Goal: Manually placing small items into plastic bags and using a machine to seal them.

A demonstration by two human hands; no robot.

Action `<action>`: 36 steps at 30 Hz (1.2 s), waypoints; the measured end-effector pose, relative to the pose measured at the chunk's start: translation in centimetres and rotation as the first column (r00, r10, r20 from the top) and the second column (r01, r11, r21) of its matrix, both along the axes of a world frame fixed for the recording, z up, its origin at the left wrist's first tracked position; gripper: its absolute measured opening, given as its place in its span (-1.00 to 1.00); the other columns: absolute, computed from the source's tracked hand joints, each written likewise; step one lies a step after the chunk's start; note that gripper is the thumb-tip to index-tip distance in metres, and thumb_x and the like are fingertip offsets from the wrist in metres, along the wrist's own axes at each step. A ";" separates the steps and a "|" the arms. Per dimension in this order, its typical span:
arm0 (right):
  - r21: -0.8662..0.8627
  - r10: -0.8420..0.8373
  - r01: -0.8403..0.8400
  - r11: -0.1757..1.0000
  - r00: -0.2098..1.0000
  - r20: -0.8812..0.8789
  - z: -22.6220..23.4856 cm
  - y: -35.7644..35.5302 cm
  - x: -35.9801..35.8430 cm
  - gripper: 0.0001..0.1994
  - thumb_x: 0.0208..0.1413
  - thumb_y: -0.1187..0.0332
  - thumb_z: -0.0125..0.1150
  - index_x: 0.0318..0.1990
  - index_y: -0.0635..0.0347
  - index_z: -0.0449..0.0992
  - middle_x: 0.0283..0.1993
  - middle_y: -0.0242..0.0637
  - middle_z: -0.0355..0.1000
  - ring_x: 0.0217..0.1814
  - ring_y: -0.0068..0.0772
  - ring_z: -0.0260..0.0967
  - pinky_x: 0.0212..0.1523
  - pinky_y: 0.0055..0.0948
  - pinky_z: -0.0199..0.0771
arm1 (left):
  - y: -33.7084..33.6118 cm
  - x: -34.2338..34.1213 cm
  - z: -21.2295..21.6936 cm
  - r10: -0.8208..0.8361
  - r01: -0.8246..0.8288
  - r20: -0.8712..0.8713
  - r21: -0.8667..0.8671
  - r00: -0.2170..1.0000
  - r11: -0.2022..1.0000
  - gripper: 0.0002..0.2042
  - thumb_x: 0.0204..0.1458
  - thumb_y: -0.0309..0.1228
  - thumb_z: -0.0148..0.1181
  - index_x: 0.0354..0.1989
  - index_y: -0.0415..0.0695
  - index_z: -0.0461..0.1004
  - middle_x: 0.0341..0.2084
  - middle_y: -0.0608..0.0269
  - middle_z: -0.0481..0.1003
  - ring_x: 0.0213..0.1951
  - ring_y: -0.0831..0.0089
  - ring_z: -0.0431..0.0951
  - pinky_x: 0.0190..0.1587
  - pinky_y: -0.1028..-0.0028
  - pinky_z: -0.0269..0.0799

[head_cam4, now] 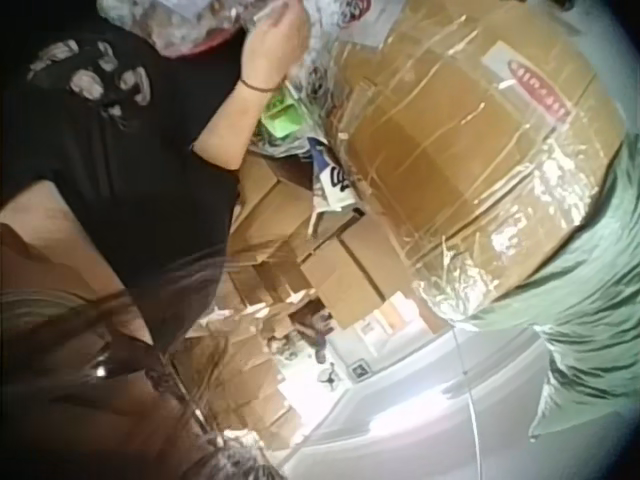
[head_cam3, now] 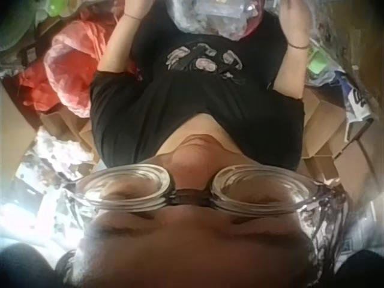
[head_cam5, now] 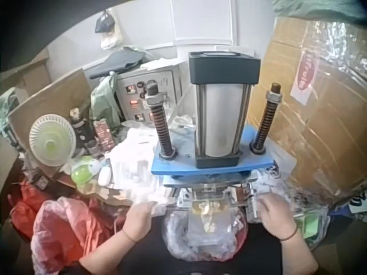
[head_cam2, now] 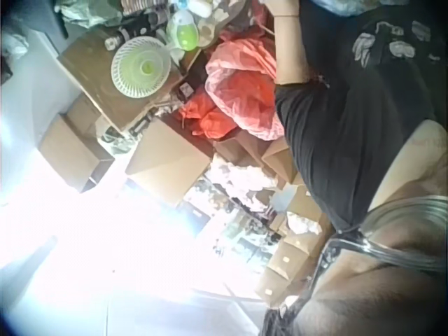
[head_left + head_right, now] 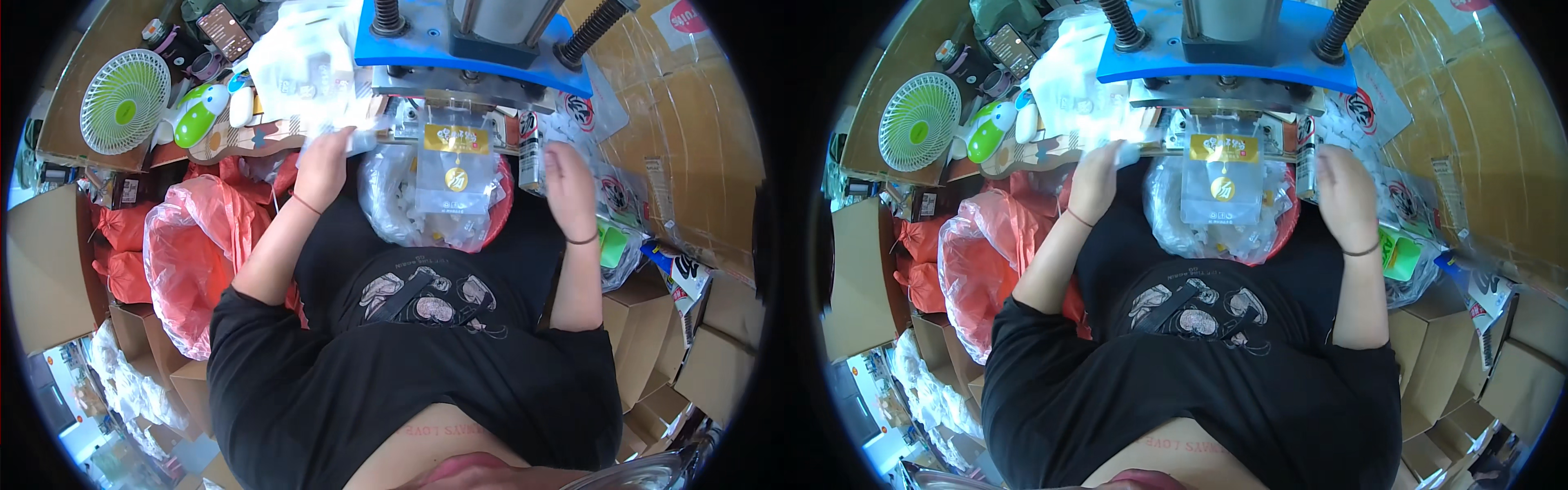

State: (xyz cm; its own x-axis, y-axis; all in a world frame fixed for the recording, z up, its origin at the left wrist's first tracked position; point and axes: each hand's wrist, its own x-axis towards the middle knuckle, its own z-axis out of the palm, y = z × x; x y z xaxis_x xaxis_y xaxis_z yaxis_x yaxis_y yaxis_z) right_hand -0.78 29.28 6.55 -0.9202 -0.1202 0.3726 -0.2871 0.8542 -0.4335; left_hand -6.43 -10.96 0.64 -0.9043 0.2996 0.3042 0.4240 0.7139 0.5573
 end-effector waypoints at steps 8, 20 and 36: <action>-0.551 0.361 -0.221 0.805 0.919 0.159 3.4 -8.4 -1.0 -0.82 0.29 0.34 0.08 -0.14 0.29 0.49 -0.26 -0.18 0.49 -0.19 -0.14 0.44 -0.13 -0.29 0.43 | 5.8 3.6 2.1 -0.265 0.002 0.544 0.434 0.796 0.901 -0.82 0.20 -0.41 0.21 -0.18 -0.30 0.57 -0.38 0.31 0.60 -0.32 0.66 0.53 -0.21 0.59 0.46; -0.347 0.464 -0.384 0.855 0.866 0.184 2.5 -4.3 -1.1 -0.80 0.26 0.37 0.14 -0.04 0.26 0.50 -0.21 -0.23 0.51 -0.06 -0.26 0.45 -0.03 -0.36 0.41 | 12.5 7.4 1.9 -0.828 -0.328 0.514 0.839 0.222 0.433 -0.78 0.21 -0.47 0.19 -0.02 -0.28 0.53 -0.18 0.27 0.59 -0.16 0.56 0.57 -0.06 0.51 0.49; -0.229 0.237 -0.064 0.971 0.212 0.948 -7.3 3.1 5.5 -0.77 0.24 0.28 0.14 -0.26 0.31 0.55 -0.42 -0.30 0.50 -0.53 -0.45 0.43 -0.38 -0.48 0.49 | 5.6 0.2 -0.9 -0.290 -0.432 0.788 0.558 0.543 0.708 -0.71 0.25 -0.22 0.16 -0.14 -0.24 0.44 -0.31 0.17 0.56 -0.35 0.49 0.56 -0.21 0.42 0.59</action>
